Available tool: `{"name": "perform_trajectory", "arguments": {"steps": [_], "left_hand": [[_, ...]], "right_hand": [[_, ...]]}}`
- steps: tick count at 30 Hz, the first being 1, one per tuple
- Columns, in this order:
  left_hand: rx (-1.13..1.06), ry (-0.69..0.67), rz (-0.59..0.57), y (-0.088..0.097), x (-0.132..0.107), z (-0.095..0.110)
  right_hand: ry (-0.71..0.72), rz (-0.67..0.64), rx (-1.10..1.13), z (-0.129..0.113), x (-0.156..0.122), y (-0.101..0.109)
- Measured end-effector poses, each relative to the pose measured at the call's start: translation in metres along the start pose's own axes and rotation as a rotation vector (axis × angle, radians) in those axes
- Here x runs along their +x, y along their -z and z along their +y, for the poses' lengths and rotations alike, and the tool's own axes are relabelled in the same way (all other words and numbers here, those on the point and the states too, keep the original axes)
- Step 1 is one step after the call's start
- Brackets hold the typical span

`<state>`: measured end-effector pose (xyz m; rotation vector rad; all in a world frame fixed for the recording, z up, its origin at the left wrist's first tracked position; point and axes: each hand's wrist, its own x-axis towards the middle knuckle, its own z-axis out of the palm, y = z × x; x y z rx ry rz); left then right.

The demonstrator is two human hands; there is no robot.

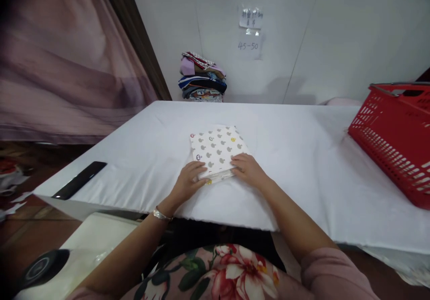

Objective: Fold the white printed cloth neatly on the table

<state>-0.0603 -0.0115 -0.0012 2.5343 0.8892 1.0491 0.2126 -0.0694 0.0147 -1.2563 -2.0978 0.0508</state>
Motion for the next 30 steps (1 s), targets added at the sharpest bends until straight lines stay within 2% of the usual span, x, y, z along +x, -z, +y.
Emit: {"name": "perform_trajectory", "arguments": {"steps": [9,19,30], "left_hand": [[0.278,-0.006,-0.126,0.004,0.005,0.017],[0.323,0.054,-0.121,0.002,0.007,0.026],[0.351,0.027,-0.121,0.0,0.006,0.034]], "right_hand": [[0.047,0.049,-0.094,0.009,-0.015,-0.01],[0.118,0.13,-0.11,0.015,-0.017,-0.014],[0.073,0.072,-0.143,0.015,-0.018,-0.014]]}}
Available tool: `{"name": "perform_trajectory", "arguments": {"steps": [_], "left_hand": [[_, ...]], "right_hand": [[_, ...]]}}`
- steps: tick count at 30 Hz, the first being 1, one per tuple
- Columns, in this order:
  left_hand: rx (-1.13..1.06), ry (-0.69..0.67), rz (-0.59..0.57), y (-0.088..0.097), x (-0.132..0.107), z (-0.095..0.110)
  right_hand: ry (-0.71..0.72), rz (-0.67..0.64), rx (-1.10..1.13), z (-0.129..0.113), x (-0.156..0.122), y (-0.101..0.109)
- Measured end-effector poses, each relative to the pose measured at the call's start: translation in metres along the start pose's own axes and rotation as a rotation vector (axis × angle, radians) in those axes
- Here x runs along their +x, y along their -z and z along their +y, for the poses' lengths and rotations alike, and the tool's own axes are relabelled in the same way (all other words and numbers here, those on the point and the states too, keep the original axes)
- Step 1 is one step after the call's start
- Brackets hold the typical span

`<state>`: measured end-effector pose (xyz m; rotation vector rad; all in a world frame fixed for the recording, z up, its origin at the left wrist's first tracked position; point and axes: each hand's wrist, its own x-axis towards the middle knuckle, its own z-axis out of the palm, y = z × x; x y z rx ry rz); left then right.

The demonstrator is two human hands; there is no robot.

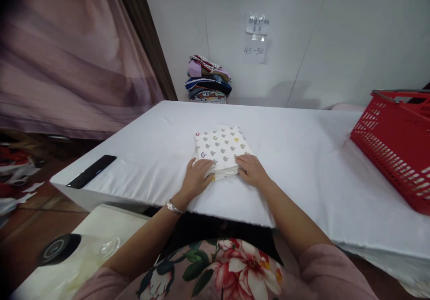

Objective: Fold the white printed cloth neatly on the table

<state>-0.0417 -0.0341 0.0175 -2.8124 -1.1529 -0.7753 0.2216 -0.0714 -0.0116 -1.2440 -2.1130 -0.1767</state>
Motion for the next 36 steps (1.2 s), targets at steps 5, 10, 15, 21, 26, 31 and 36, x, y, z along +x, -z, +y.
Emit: {"name": "perform_trajectory", "arguments": {"steps": [5,10,15,21,26,31,36], "left_hand": [[-0.012,-0.037,-0.017,-0.003,0.003,0.006],[-0.026,-0.05,-0.035,-0.007,0.009,0.008],[-0.02,-0.029,-0.017,-0.011,0.013,0.009],[-0.008,-0.023,0.004,-0.013,0.012,0.009],[-0.002,-0.041,0.008,-0.013,0.01,0.01],[-0.01,-0.059,-0.01,-0.011,0.008,0.011],[-0.013,-0.068,-0.017,-0.012,0.007,0.012]], "right_hand": [[0.0,-0.023,-0.023,-0.002,0.001,0.002],[-0.007,-0.054,-0.021,-0.002,0.0,0.002],[0.014,-0.043,-0.05,-0.003,0.0,0.0],[0.04,-0.033,-0.08,-0.007,0.003,0.0],[0.01,-0.008,-0.069,-0.009,0.005,0.0],[0.014,0.034,-0.042,-0.007,0.002,0.001],[-0.009,-0.028,-0.035,-0.006,0.0,0.0]]}}
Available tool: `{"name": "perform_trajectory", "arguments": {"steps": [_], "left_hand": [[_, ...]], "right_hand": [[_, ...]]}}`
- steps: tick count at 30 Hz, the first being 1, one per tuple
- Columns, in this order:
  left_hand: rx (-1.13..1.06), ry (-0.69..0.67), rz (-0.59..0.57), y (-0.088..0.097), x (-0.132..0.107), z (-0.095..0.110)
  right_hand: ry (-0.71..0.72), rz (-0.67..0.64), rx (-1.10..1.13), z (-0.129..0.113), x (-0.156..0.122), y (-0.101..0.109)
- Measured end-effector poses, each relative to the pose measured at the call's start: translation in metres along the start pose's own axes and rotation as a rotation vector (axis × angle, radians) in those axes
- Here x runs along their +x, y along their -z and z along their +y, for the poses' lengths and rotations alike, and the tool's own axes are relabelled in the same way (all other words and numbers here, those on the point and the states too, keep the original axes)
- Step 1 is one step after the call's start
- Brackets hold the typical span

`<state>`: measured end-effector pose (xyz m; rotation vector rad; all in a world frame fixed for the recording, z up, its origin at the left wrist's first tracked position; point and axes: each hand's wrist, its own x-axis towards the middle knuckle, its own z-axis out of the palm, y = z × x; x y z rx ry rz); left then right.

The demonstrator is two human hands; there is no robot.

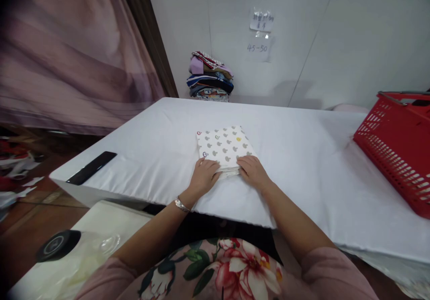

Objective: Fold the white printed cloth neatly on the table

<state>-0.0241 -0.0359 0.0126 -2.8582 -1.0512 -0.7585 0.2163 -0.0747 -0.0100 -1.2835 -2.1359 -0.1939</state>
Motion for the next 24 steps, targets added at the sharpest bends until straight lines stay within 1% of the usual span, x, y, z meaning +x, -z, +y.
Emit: {"name": "perform_trajectory", "arguments": {"steps": [5,11,17,24], "left_hand": [[0.048,-0.034,-0.01,-0.001,0.009,0.008],[0.122,-0.066,-0.056,-0.004,0.024,0.019],[0.127,-0.036,-0.075,-0.002,0.025,0.018],[0.085,-0.008,-0.063,-0.001,0.026,0.017]], "right_hand": [[0.006,0.007,0.0,-0.001,0.0,0.0],[0.024,0.003,0.0,-0.005,-0.001,0.003],[0.028,0.005,-0.013,-0.009,0.001,0.002],[-0.021,0.066,-0.104,-0.007,0.002,-0.001]]}}
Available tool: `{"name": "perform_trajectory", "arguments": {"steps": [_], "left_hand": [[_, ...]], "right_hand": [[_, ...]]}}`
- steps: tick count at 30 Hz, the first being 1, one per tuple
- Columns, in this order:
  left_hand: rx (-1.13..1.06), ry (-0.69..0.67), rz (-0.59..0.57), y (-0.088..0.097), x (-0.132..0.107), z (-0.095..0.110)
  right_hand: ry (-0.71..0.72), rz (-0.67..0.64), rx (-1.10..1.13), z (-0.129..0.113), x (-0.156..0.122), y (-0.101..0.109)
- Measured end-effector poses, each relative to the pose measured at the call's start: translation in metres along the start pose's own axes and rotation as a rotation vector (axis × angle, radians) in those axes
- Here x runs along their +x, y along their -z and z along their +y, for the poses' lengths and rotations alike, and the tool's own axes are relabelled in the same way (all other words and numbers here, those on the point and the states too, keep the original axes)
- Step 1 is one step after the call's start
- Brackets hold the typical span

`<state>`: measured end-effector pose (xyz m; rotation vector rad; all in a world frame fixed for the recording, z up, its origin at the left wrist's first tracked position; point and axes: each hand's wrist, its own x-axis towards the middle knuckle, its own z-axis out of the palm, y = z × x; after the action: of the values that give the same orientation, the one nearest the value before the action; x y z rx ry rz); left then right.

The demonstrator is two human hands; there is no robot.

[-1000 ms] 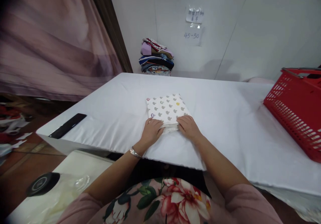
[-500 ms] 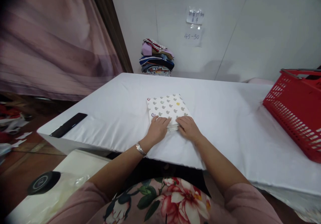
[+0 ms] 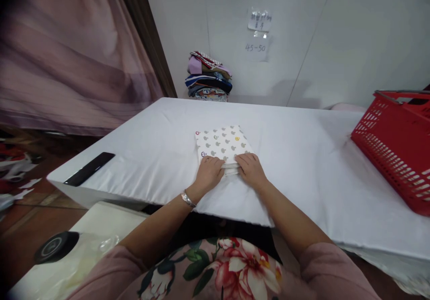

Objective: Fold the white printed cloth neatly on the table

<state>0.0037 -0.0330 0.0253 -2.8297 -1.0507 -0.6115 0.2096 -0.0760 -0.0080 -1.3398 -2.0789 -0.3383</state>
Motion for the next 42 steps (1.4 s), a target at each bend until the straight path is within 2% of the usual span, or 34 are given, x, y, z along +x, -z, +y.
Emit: {"name": "perform_trajectory", "arguments": {"steps": [3,7,12,15,19,25,27,30,32,34,38,40,42], "left_hand": [[0.023,-0.017,-0.017,-0.001,-0.003,0.003],[0.043,-0.037,-0.041,-0.002,-0.012,0.005],[0.034,0.012,0.008,0.0,-0.026,0.002],[0.025,0.014,0.02,0.001,-0.032,-0.001],[-0.083,-0.011,0.03,0.001,-0.038,-0.005],[-0.287,-0.02,0.103,0.001,-0.05,-0.011],[-0.362,0.029,0.151,0.002,-0.05,-0.016],[-0.398,0.203,0.246,0.006,-0.047,-0.026],[-0.377,0.231,0.234,0.007,-0.044,-0.031],[-0.353,0.164,0.176,0.006,-0.042,-0.033],[-0.322,0.128,0.166,0.002,-0.042,-0.031],[-0.324,0.127,0.168,0.002,-0.043,-0.03],[-0.337,0.127,0.165,0.002,-0.045,-0.03]], "right_hand": [[-0.026,0.031,-0.019,0.004,-0.003,0.003],[-0.028,-0.002,0.0,0.005,-0.006,0.007],[0.0,0.041,0.027,0.006,-0.008,0.008],[-0.003,-0.012,0.017,0.006,-0.01,0.007],[-0.033,-0.053,0.008,0.005,-0.011,0.006],[-0.053,-0.028,0.094,0.008,-0.019,0.003],[-0.085,-0.008,0.141,0.01,-0.022,0.001],[-0.182,0.012,0.21,0.011,-0.023,0.001],[-0.267,0.014,0.241,0.008,-0.016,0.004],[-0.334,0.029,0.262,0.004,-0.001,0.008],[-0.321,0.035,0.266,-0.001,0.045,0.01],[-0.282,-0.038,0.205,0.005,0.063,0.003],[-0.295,-0.173,0.086,0.016,0.073,-0.008]]}}
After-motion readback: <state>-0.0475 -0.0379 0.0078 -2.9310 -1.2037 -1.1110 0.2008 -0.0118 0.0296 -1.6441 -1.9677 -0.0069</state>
